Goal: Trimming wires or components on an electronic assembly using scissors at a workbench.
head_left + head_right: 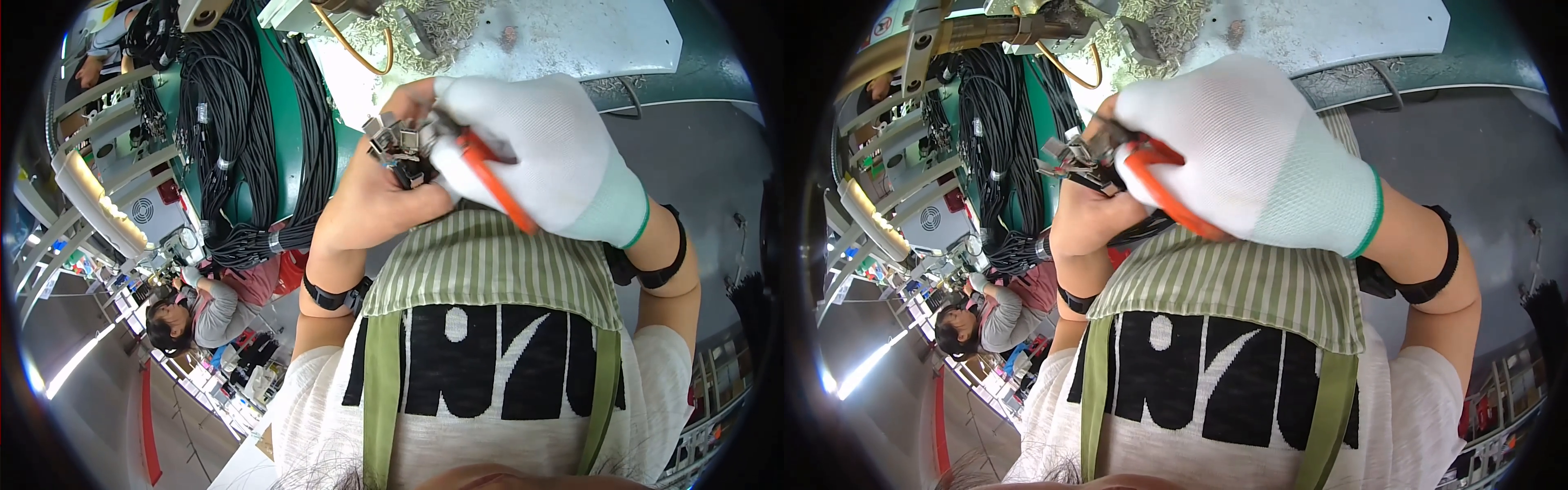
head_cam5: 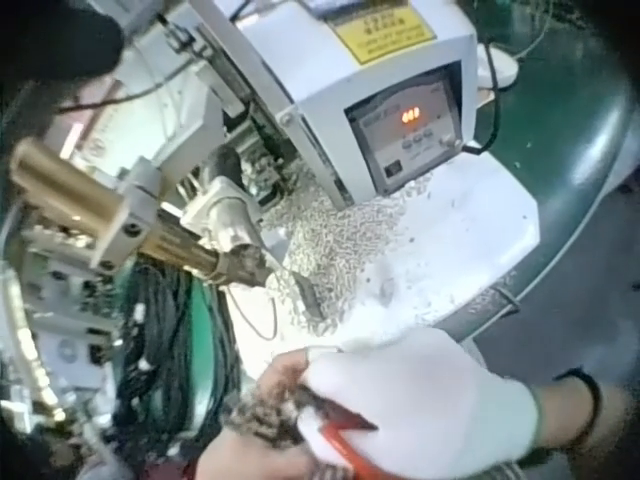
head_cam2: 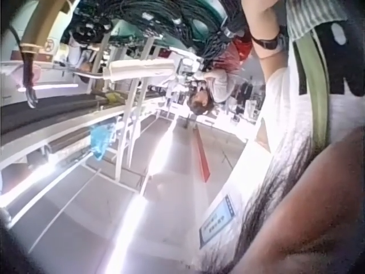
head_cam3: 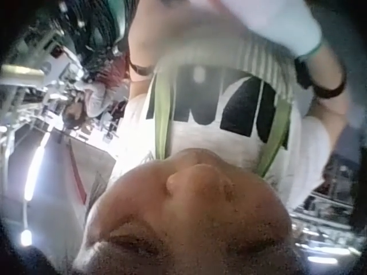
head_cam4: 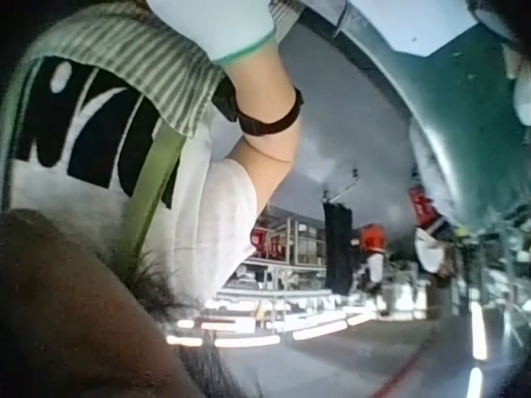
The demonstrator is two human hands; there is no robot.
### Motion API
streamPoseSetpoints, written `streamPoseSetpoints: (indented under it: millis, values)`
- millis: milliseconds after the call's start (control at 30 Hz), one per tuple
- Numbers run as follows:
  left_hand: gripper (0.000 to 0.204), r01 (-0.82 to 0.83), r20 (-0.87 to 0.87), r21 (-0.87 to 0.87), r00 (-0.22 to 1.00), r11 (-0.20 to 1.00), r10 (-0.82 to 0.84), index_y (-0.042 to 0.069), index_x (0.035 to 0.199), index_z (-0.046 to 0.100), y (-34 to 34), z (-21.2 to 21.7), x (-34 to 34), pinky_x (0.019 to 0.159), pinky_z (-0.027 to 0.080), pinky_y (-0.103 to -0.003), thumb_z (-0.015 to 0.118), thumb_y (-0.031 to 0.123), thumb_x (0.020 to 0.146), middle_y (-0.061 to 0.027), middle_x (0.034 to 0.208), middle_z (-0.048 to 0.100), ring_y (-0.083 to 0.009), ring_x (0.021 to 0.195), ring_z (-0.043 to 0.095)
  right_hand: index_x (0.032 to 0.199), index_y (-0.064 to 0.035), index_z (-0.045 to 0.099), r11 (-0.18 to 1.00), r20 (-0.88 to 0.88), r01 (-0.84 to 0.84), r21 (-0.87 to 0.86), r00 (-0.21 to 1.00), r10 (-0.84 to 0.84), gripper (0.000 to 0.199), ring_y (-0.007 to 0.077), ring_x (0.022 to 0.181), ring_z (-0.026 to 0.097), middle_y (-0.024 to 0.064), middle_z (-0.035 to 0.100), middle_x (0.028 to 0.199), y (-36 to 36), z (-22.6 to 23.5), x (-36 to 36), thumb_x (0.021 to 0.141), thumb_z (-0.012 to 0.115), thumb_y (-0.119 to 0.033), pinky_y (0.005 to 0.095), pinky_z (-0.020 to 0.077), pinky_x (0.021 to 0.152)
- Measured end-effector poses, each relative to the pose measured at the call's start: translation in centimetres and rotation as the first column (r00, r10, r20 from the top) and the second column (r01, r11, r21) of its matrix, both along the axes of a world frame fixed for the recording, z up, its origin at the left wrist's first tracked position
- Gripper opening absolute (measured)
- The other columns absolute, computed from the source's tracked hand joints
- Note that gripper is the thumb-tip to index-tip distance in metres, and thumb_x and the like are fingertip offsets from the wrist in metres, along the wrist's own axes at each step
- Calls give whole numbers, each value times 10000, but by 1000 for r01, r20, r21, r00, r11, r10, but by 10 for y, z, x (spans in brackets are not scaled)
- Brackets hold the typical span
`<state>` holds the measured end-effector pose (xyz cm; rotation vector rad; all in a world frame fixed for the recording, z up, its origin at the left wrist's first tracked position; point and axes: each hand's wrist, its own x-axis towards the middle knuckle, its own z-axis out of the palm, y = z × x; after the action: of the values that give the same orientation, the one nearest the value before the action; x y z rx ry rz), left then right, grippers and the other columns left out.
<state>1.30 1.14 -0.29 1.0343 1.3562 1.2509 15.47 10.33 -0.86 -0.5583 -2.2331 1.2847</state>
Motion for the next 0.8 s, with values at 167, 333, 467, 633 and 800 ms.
streamPoseSetpoints:
  millis: [167, 333, 467, 633, 800]
  values:
    - [264, 60, 127, -213, 991, 975, -33, -40, 1089, 501, -10, 5, -18, 550, 428, -204, 613, 17, 856, -62, 711, 587, -80, 588, 527, 972, -31, 622, 930, 249, 152, -334, 966, -68, 241, 85, 498, 495, 37, 536, 579, -1, 7, 13, 794, 674, -184, 242, 406, 487]
    - [154, 147, 230, -176, 968, 973, -105, -39, 1009, 515, -8, 7, -24, 510, 395, -204, 549, 77, 914, -68, 712, 595, -78, 552, 503, 939, -28, 621, 989, 42, 122, -90, 992, -118, 218, 81, 480, 462, 19, 550, 584, 5, 1, 20, 801, 676, -187, 236, 395, 471]
    - [144, 203, 249, -161, 955, 966, -160, -37, 965, 517, -4, 7, -21, 491, 378, -207, 510, 105, 940, -75, 707, 596, -77, 536, 491, 925, -29, 620, 997, 3, 53, 50, 999, -54, 202, 76, 478, 467, 26, 555, 581, 12, -3, 21, 804, 674, -181, 231, 395, 468]
    - [138, 124, 171, -182, 981, 975, -93, -39, 986, 497, -1, 9, -9, 489, 374, -202, 499, 92, 942, -88, 701, 596, -76, 527, 486, 913, -30, 620, 935, 39, 86, -343, 996, -78, 195, 80, 478, 501, 45, 544, 569, 6, -1, 16, 798, 676, -177, 230, 399, 467]
    - [142, -48, 106, -58, 993, 997, 54, -31, 1028, 478, -1, 6, 3, 487, 378, -199, 512, 64, 929, -124, 711, 615, -79, 505, 481, 863, -26, 600, 472, -3, 26, -881, 998, -61, 155, 97, 470, 542, 49, 543, 560, 12, 13, 19, 809, 646, -163, 242, 420, 457]
